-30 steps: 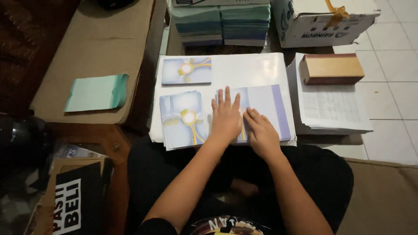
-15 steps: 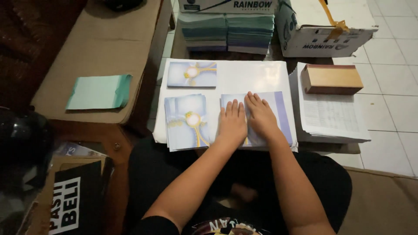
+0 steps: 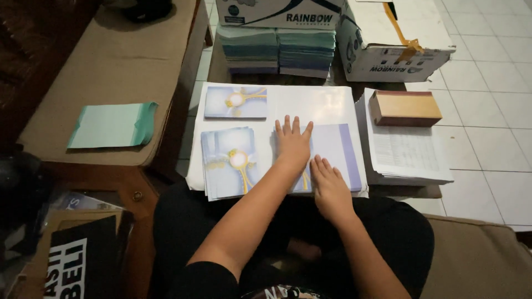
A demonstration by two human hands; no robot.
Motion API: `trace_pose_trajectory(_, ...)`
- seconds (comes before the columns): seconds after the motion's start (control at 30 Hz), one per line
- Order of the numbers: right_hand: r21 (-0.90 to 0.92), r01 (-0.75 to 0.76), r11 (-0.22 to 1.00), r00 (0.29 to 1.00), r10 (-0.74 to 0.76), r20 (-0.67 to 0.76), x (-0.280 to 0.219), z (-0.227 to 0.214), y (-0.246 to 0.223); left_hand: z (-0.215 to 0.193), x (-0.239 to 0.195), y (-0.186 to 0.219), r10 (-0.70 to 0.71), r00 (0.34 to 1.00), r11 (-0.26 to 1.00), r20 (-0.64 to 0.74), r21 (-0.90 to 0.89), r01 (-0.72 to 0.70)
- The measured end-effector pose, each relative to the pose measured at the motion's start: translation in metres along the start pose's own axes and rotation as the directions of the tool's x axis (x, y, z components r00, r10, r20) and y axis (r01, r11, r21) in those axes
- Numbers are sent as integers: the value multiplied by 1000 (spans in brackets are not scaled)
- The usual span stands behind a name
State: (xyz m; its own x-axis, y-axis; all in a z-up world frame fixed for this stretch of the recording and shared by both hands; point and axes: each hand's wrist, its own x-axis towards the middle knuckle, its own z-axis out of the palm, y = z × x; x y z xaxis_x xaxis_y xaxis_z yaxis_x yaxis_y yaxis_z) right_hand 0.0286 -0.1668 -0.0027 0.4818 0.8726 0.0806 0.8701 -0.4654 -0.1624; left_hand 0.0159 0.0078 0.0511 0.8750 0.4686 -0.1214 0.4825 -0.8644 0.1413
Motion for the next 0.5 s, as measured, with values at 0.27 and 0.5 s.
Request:
trace_pose_trajectory(0.27, -32, -7, 999, 1000, 7, -6, 71, 16, 27, 25, 11, -10, -15, 997, 994, -81, -110, 6)
trace_pose_trajectory(0.5, -75, 51, 996, 992, -59, -108, 21, 13, 17, 8, -5, -8, 0, 996, 995, -90, -102, -9)
